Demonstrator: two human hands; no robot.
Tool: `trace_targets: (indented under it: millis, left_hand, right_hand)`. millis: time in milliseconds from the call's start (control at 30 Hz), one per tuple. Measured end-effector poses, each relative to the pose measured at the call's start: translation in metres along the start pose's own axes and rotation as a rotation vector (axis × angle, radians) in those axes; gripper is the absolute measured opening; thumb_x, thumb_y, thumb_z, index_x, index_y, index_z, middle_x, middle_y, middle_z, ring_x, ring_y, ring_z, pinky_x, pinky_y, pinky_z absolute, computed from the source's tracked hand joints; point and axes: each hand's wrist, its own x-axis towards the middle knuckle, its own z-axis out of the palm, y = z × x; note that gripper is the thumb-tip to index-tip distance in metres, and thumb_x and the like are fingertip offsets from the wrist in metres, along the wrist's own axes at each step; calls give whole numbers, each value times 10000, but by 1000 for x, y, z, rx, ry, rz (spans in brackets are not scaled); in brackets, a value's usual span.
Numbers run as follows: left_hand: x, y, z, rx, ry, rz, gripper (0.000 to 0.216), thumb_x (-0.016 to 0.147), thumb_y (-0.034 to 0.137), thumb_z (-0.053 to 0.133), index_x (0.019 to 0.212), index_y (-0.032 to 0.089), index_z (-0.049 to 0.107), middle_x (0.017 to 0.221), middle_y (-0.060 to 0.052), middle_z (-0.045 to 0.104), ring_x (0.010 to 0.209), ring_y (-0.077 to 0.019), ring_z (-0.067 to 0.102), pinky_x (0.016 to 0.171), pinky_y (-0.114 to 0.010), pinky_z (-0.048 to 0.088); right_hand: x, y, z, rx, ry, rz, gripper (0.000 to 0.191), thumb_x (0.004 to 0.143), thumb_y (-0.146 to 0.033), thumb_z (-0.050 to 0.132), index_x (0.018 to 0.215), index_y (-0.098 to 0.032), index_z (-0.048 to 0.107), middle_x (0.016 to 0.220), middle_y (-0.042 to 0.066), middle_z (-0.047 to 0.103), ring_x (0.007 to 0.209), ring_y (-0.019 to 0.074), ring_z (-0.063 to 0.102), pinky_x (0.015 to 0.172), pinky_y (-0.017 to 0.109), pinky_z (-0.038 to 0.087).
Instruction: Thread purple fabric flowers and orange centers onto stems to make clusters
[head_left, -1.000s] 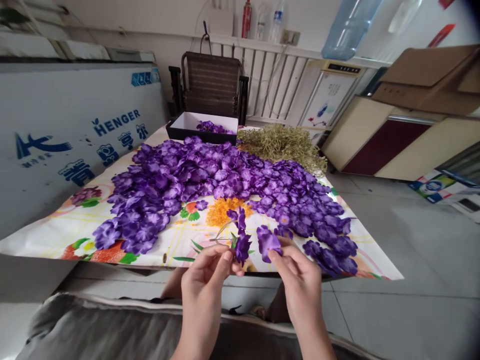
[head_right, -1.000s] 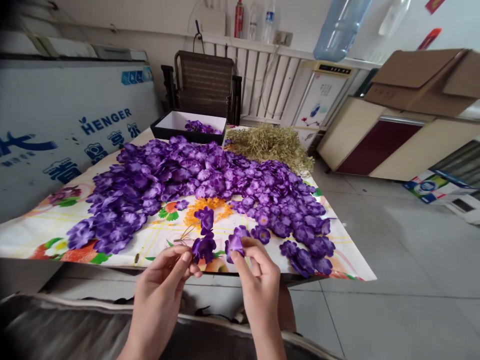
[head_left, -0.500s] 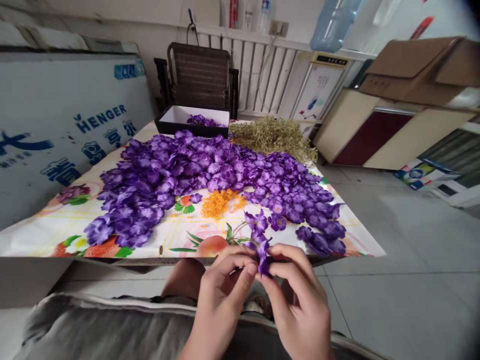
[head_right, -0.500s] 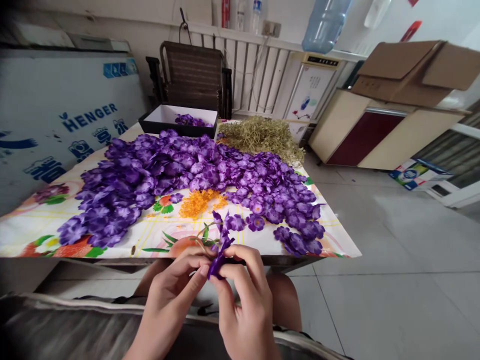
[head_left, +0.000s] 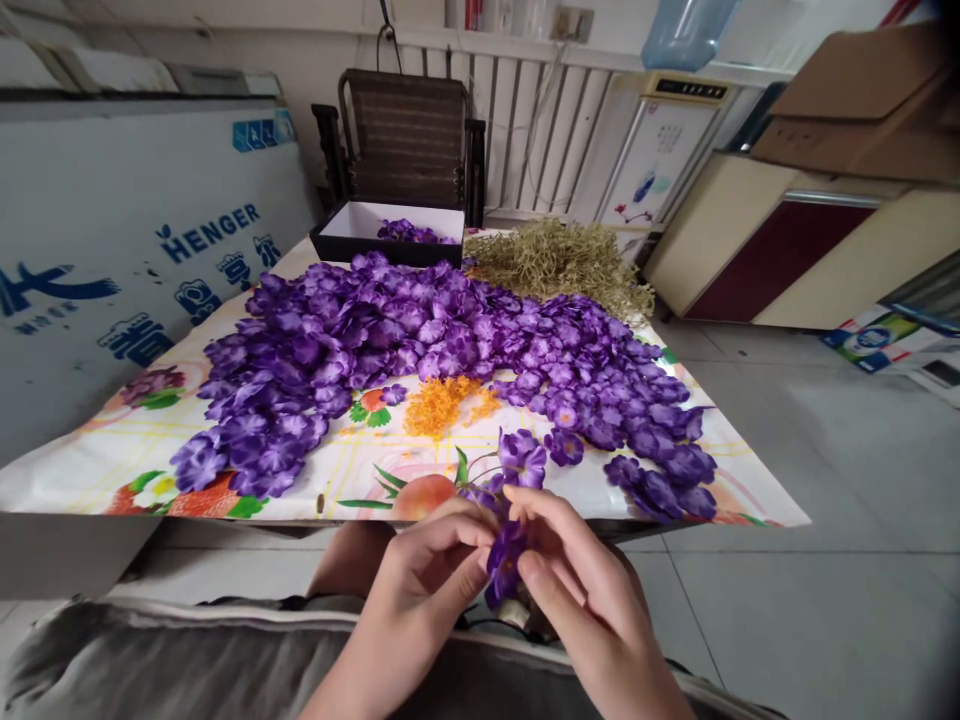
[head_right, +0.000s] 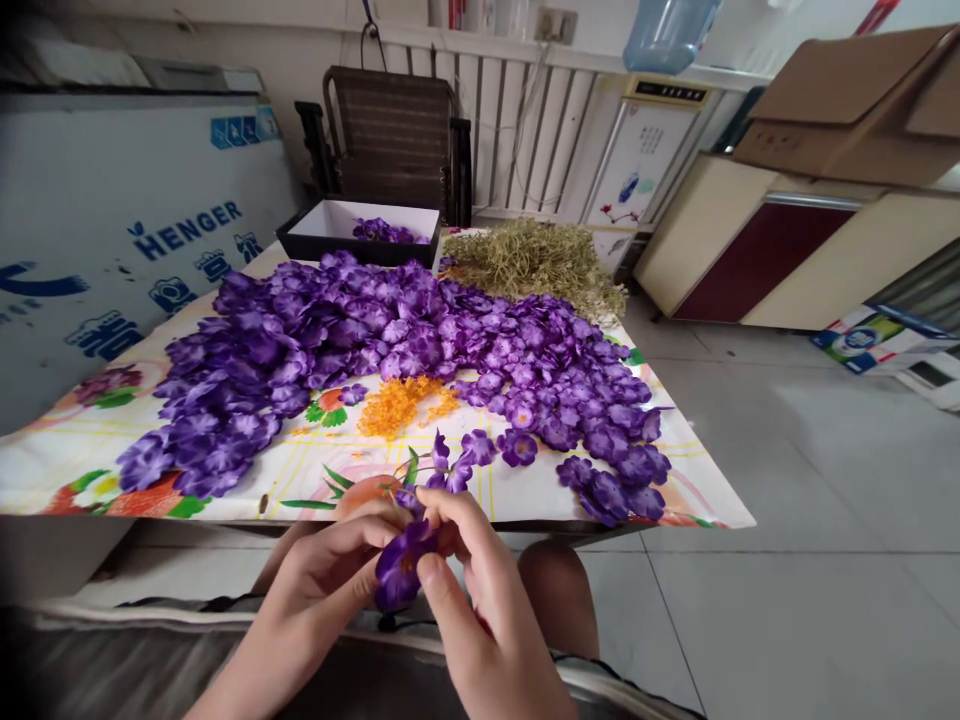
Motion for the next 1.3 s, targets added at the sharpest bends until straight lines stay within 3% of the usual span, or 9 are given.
trace_targets:
  millis: [167,333,600,800,900,967,1067,1167,1300]
  left_hand:
    - [2,-2,-2,19,19,7,127,839,261,648,766,200,732,802,-68,626,778,-200,565,703,-267,457]
    - [3,-1,-3,66,40,44,149,862,256,619,756,203,709,787,-54,613,782,-186,550,715,-246,454]
    - [2,-1,-4,212,0,75,137,882,233,584,810,203,696,825,-70,614,818,-210,570,756,-277,451]
    - [-4,-5,-6,321,72,115,126,896,209,551,851,219,669,895,-77,632,845,-216,591,753,-285,470]
    - [-3,-5,-7,383,133,167,148,889,191,560,886,228,703,908,-80,648,842,-213,596,739,-277,476]
    - [-3,-4,-6,402,165,192,145,871,181,589,878,226,727,881,-80,656,825,-211,601,729,-271,478]
    - [-3,-2,-4,312,171,152,140,853,184,620,860,226,753,840,-73,657,794,-206,611,711,-269,491]
    - [-1,-3,-4,102,188,61,122,834,199,652,822,219,772,804,-64,656,739,-192,626,658,-258,508]
    - [2,-8,-7,-197,267,-64,49,776,226,729,790,210,773,753,-36,669,639,-145,617,585,-223,495]
  right_hand:
    - [9,-1,-2,81,-132,-16,117,893,-209,556,913,-275,650,880,-13,619,848,129,630,774,194,509]
    - [13,1,0,123,-122,8,127,851,-157,597,909,-264,634,907,-15,606,882,130,604,814,204,490]
    - [21,11,2,157,-68,82,132,822,-202,623,706,-207,558,762,-10,577,733,139,581,663,209,476]
    - [20,4,6,181,-130,147,68,805,-216,635,856,-229,593,832,-13,608,811,145,610,715,210,495]
    - [18,2,12,221,-167,196,458,697,-150,724,1108,-280,569,1037,-5,670,978,165,633,848,237,499]
    - [18,2,14,196,-140,187,412,708,-147,719,1077,-278,593,1011,-11,688,957,161,649,843,232,505]
    - [19,5,13,174,-86,157,41,803,-216,661,841,-231,652,792,-23,677,777,135,657,716,200,525]
    - [21,8,11,254,-17,170,25,803,-226,678,779,-218,680,741,-21,681,700,125,656,658,192,537]
    - [22,10,12,402,8,152,56,744,-167,727,733,-206,690,762,-8,686,735,145,680,713,233,565]
